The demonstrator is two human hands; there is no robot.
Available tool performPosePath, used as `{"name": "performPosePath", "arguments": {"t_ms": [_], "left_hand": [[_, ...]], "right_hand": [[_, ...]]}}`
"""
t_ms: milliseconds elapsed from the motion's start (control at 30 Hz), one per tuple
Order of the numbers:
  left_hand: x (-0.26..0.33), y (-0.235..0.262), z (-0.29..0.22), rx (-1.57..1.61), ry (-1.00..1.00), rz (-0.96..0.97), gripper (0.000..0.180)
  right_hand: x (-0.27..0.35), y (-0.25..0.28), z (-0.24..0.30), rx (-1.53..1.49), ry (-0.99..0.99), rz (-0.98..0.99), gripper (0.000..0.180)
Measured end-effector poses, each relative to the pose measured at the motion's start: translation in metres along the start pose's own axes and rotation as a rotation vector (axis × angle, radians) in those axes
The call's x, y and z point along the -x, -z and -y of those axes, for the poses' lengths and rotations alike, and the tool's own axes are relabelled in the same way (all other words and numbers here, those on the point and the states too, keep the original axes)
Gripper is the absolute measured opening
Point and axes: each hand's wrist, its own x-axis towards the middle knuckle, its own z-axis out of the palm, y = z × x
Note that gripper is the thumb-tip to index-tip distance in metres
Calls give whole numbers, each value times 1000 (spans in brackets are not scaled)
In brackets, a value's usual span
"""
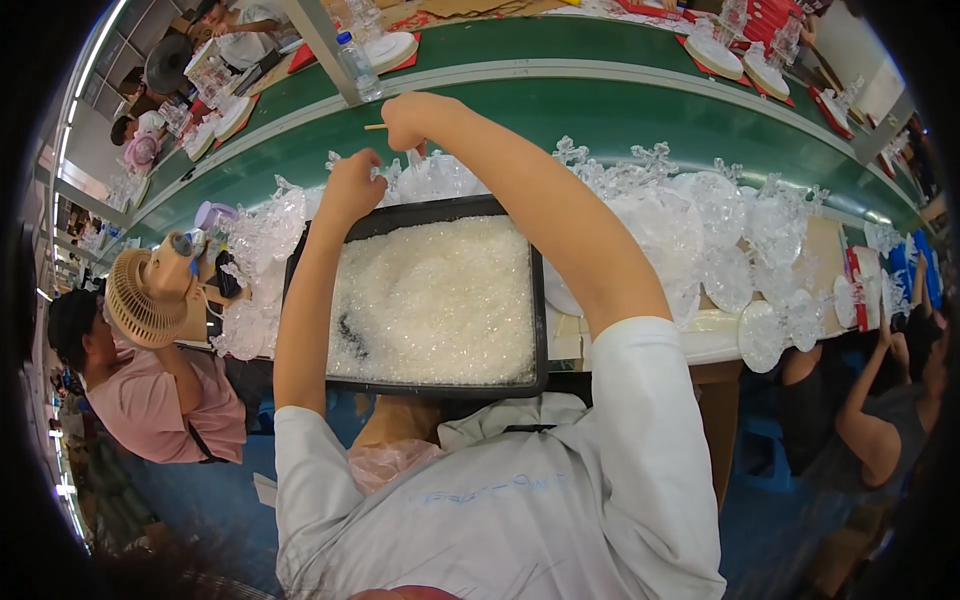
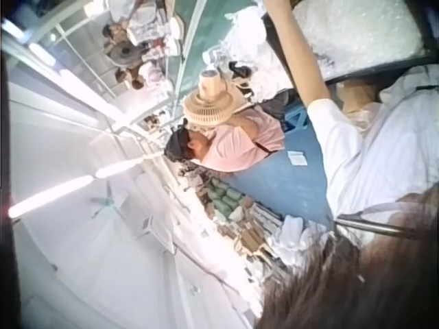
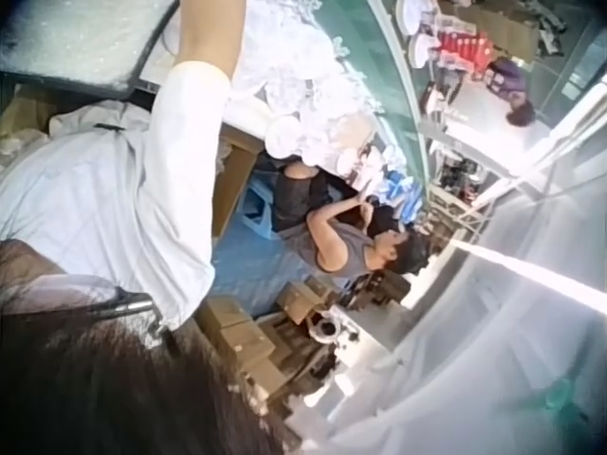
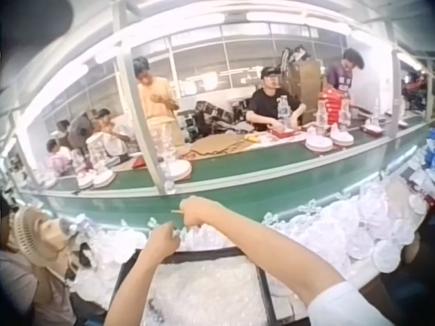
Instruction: Applying adhesive and decorative beads to snowflake ornaments on a factory assembly line.
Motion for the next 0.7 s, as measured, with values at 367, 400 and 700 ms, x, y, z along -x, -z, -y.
{"name": "performPosePath", "arguments": {"t_ms": [367, 400, 700], "left_hand": [[15, 15, -6, -24, 14, 17, 33], [17, 16, -7, -39, 7, -3, 33], [40, 39, -30, -93, -13, -115, 35]], "right_hand": [[0, -12, 4, -93, -84, -107, 28], [1, -13, 6, -95, -88, -117, 28], [34, 22, 52, 230, -160, -428, 28]]}}
